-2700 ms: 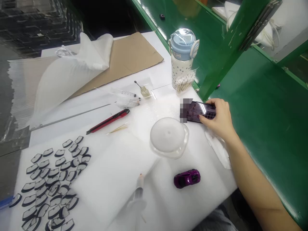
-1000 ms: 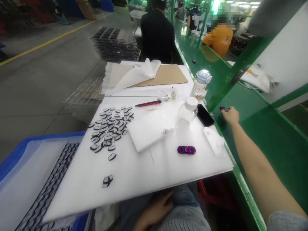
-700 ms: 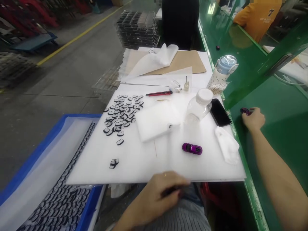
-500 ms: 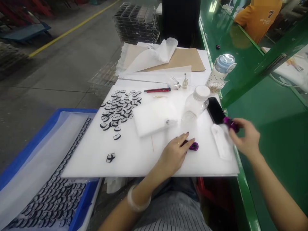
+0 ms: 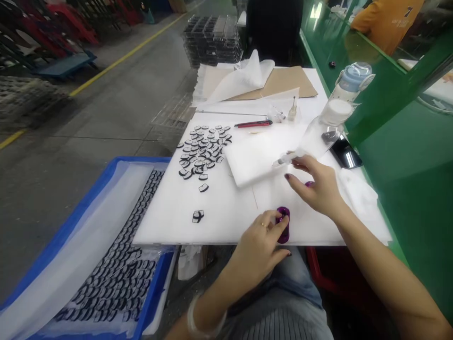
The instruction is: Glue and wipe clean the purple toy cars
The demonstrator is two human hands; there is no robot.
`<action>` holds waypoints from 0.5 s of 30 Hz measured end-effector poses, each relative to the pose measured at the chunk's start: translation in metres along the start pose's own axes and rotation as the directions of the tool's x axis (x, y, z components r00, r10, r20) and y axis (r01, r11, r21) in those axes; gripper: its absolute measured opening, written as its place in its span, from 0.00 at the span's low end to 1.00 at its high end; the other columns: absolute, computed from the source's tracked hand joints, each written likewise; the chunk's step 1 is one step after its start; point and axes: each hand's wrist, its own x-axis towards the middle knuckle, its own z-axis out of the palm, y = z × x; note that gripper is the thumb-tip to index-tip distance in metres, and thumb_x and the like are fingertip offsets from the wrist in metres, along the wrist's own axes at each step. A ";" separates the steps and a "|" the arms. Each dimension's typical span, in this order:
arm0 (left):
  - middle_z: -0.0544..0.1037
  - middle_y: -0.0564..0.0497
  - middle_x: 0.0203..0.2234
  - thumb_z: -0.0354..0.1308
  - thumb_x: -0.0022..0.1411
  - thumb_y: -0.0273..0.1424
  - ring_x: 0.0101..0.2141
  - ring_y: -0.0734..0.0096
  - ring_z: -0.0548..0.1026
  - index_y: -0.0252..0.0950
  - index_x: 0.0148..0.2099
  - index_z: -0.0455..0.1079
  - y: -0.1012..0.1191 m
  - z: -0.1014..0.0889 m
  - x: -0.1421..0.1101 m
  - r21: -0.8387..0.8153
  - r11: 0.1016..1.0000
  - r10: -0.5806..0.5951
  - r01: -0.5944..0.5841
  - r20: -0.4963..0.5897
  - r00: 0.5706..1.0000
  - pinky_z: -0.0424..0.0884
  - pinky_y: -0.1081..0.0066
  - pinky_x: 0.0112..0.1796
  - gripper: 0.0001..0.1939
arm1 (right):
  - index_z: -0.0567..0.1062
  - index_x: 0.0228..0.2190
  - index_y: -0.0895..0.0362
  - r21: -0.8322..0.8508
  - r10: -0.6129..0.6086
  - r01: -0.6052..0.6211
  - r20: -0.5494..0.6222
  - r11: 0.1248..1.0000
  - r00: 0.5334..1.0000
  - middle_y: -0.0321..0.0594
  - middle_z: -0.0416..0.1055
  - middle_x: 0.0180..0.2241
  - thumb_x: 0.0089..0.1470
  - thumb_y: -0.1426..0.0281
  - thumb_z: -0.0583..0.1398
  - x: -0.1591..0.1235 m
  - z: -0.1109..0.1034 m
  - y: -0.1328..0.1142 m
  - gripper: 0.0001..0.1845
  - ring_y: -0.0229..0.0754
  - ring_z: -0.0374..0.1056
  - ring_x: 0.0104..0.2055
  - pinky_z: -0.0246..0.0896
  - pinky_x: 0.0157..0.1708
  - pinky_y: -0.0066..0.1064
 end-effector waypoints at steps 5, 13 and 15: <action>0.69 0.43 0.59 0.64 0.58 0.28 0.60 0.56 0.67 0.37 0.55 0.70 -0.018 -0.018 0.022 -0.099 0.990 0.106 -0.098 0.082 0.991 0.71 0.53 0.58 0.21 | 0.75 0.36 0.55 0.227 0.156 -0.236 0.323 0.945 0.933 0.42 0.75 0.43 0.64 0.55 0.53 0.038 0.016 -0.002 0.18 0.50 0.69 0.54 0.65 0.54 0.44; 0.78 0.45 0.47 0.67 0.46 0.27 0.48 0.59 0.75 0.34 0.47 0.72 -0.007 0.003 0.021 -0.326 0.944 0.003 -0.055 -0.157 0.988 0.76 0.59 0.49 0.23 | 0.73 0.36 0.49 0.600 0.232 -0.186 0.001 0.778 0.973 0.38 0.64 0.29 0.60 0.58 0.60 -0.033 -0.010 -0.023 0.08 0.41 0.63 0.30 0.61 0.30 0.37; 0.80 0.46 0.44 0.68 0.43 0.29 0.45 0.59 0.77 0.34 0.46 0.72 -0.002 0.007 0.021 -0.396 0.918 -0.072 -0.014 -0.202 0.977 0.77 0.60 0.47 0.24 | 0.71 0.34 0.50 0.575 0.298 -0.234 -0.019 0.784 0.954 0.38 0.59 0.26 0.59 0.55 0.60 -0.057 -0.006 -0.020 0.13 0.41 0.57 0.27 0.54 0.27 0.35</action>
